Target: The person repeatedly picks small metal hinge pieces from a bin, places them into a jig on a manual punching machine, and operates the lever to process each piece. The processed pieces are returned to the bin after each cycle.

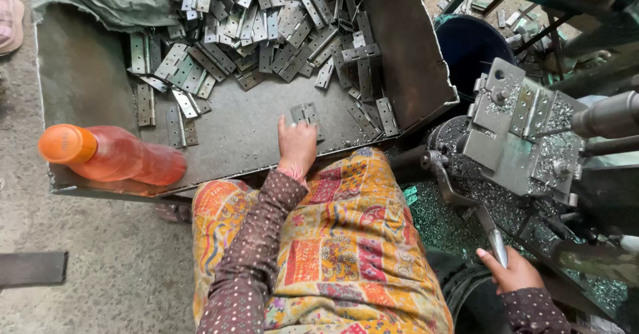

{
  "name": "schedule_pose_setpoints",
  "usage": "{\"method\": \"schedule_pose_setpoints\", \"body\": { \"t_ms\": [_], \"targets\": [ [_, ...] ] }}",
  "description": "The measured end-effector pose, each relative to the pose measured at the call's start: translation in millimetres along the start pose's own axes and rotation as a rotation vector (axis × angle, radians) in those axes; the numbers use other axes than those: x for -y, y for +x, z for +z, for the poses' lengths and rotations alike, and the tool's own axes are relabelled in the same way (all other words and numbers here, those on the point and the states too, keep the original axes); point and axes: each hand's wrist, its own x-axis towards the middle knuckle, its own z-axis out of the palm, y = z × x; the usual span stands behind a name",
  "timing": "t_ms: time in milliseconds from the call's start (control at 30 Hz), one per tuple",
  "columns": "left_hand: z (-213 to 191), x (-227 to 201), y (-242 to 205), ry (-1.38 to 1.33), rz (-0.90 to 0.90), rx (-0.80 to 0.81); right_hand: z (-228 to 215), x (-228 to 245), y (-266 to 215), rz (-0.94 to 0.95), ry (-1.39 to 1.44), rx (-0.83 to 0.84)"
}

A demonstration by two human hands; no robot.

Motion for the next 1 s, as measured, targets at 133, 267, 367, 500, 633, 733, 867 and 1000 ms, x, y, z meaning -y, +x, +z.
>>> {"method": "schedule_pose_setpoints", "body": {
  "t_ms": [133,267,367,500,633,733,867,1000],
  "targets": [
    [-16.3,5.8,42.2,-0.036,-0.014,-0.213,-2.4,7.6,0.1,-0.02,0.042,0.011],
    [-5.5,3.1,58.5,-0.12,-0.137,0.059,-1.8,7.8,-4.3,-0.028,0.045,0.002],
    [3.2,8.6,49.8,-0.155,-0.12,-0.068,-1.4,7.2,-4.4,-0.07,0.071,-0.01],
    [1.5,24.0,43.0,-0.42,-0.079,-0.194,0.3,5.9,-4.9,-0.094,0.073,-0.017],
    [-21.0,12.8,16.5,-0.457,0.062,-0.137,4.7,7.3,-2.2,-0.089,0.053,-0.027],
    [-56.4,-23.0,-17.1,-0.383,0.114,-0.062,12.3,4.9,1.0,-0.144,0.074,-0.092],
    [-128.6,-83.1,-38.8,-0.416,0.262,-0.257,19.2,1.6,4.3,-0.181,0.016,-0.151],
    [-185.7,-152.9,-47.0,-0.547,0.512,-0.49,23.9,5.6,4.8,-0.167,-0.076,-0.162]
  ]
}}
